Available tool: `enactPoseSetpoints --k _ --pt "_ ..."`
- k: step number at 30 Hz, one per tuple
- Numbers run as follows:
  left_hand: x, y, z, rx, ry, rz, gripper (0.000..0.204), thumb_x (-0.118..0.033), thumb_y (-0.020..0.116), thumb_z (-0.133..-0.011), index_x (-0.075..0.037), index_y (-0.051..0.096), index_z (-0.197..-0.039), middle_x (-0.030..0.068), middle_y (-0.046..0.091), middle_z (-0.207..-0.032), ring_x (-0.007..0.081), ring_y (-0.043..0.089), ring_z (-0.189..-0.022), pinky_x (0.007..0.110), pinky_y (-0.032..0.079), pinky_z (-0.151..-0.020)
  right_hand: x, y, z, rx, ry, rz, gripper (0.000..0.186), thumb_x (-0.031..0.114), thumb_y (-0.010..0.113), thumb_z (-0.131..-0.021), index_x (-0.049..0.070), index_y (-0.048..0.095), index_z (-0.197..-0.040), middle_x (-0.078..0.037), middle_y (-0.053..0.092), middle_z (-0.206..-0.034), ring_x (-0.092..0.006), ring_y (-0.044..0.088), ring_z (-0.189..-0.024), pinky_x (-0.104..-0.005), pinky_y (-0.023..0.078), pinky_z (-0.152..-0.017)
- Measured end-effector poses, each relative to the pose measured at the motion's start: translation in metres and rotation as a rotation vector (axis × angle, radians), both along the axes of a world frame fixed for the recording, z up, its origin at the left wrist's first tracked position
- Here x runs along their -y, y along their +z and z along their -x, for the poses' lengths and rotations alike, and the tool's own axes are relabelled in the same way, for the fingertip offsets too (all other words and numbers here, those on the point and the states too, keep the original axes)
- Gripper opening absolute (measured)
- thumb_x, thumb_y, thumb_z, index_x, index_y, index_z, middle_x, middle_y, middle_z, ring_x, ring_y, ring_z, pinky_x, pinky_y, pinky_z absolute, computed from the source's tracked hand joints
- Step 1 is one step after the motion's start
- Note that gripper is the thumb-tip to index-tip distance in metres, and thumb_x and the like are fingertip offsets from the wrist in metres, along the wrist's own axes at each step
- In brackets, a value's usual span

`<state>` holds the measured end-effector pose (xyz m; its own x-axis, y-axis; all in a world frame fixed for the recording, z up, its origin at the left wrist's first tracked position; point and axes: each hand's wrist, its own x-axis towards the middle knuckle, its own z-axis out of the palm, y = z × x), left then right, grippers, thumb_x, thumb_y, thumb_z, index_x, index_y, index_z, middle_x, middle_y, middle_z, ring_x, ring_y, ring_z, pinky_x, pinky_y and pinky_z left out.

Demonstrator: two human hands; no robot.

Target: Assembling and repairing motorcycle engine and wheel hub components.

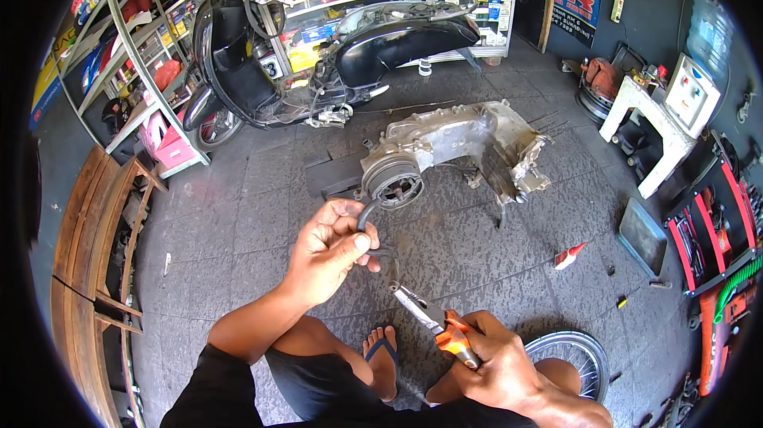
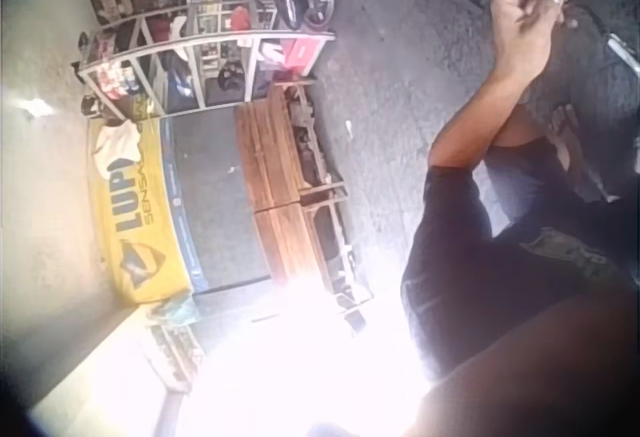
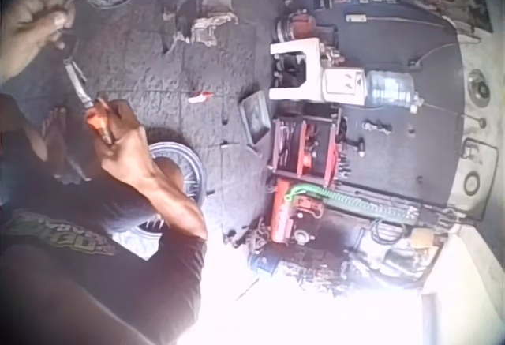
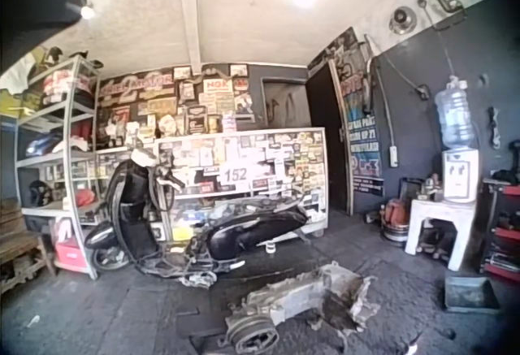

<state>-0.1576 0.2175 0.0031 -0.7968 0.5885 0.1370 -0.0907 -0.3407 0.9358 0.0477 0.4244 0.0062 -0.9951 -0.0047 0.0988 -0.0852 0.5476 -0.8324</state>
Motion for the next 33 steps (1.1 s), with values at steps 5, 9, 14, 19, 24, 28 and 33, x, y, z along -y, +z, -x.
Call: enactPoseSetpoints --k 5,9,14,19,24,28,33 --pt "0.005 -0.003 0.003 0.123 -0.207 -0.034 0.037 -0.001 0.064 -0.094 -0.003 0.052 -0.128 0.0084 0.062 -0.098 0.0121 0.06 -0.078 0.035 0.058 -0.07 0.001 -0.002 0.0 -0.014 0.022 -0.01 0.036 -0.001 0.065 -0.076 0.001 0.069 -0.111 -0.017 0.062 -0.107 -0.0283 0.069 -0.085 -0.0337 0.054 -0.069" --pt "0.006 -0.004 0.004 0.231 -0.31 -0.067 0.034 0.001 0.064 -0.093 0.002 0.055 -0.126 0.0084 0.062 -0.103 0.0124 0.06 -0.077 0.033 0.057 -0.07 0.002 -0.001 0.0 0.031 0.021 -0.004 0.035 -0.001 0.066 -0.076 0.001 0.069 -0.111 -0.017 0.062 -0.108 -0.0286 0.069 -0.085 -0.0336 0.055 -0.07" --pt "0.009 -0.005 0.002 0.139 -0.308 -0.038 0.029 -0.001 0.061 -0.095 0.003 0.058 -0.124 0.0095 0.063 -0.105 0.0141 0.064 -0.082 0.033 0.058 -0.072 0.005 -0.001 0.001 -0.011 0.005 -0.037 0.035 -0.001 0.067 -0.075 0.002 0.07 -0.11 -0.018 0.062 -0.109 -0.0295 0.07 -0.085 -0.0336 0.056 -0.071" --pt "0.009 -0.01 0.003 0.222 -0.37 -0.125 0.031 -0.015 0.053 -0.103 0.005 0.058 -0.127 0.0118 0.066 -0.106 0.0191 0.069 -0.092 0.034 0.06 -0.077 0.007 0.0 0.002 -0.026 0.008 -0.072 0.034 -0.001 0.067 -0.074 0.002 0.071 -0.107 -0.017 0.062 -0.108 -0.0303 0.07 -0.083 -0.0344 0.056 -0.069" --pt "0.001 -0.015 0.0 0.313 -0.4 -0.172 0.031 -0.017 0.055 -0.103 0.003 0.061 -0.126 0.0085 0.065 -0.104 0.0141 0.066 -0.083 0.028 0.055 -0.073 0.009 -0.001 0.002 -0.062 0.02 -0.065 0.034 -0.001 0.067 -0.072 0.0 0.07 -0.106 -0.018 0.062 -0.107 -0.0325 0.07 -0.081 -0.0357 0.057 -0.068" --pt "0.002 -0.013 -0.003 -0.09 -0.174 0.017 0.03 -0.016 0.055 -0.104 0.004 0.062 -0.124 0.0086 0.066 -0.103 0.0131 0.064 -0.089 0.028 0.056 -0.073 0.007 0.0 0.001 -0.095 -0.073 -0.17 0.036 0.0 0.067 -0.073 0.0 0.069 -0.108 -0.02 0.062 -0.108 -0.0341 0.07 -0.081 -0.0369 0.057 -0.069" --pt "0.002 -0.011 0.0 0.123 -0.375 -0.085 0.034 -0.019 0.057 -0.102 0.005 0.06 -0.126 0.0102 0.066 -0.102 0.0155 0.066 -0.093 0.029 0.056 -0.077 0.003 0.003 0.002 -0.042 -0.014 -0.071 0.039 0.001 0.067 -0.072 0.001 0.069 -0.111 -0.02 0.062 -0.109 -0.0346 0.069 -0.082 -0.0375 0.057 -0.069"
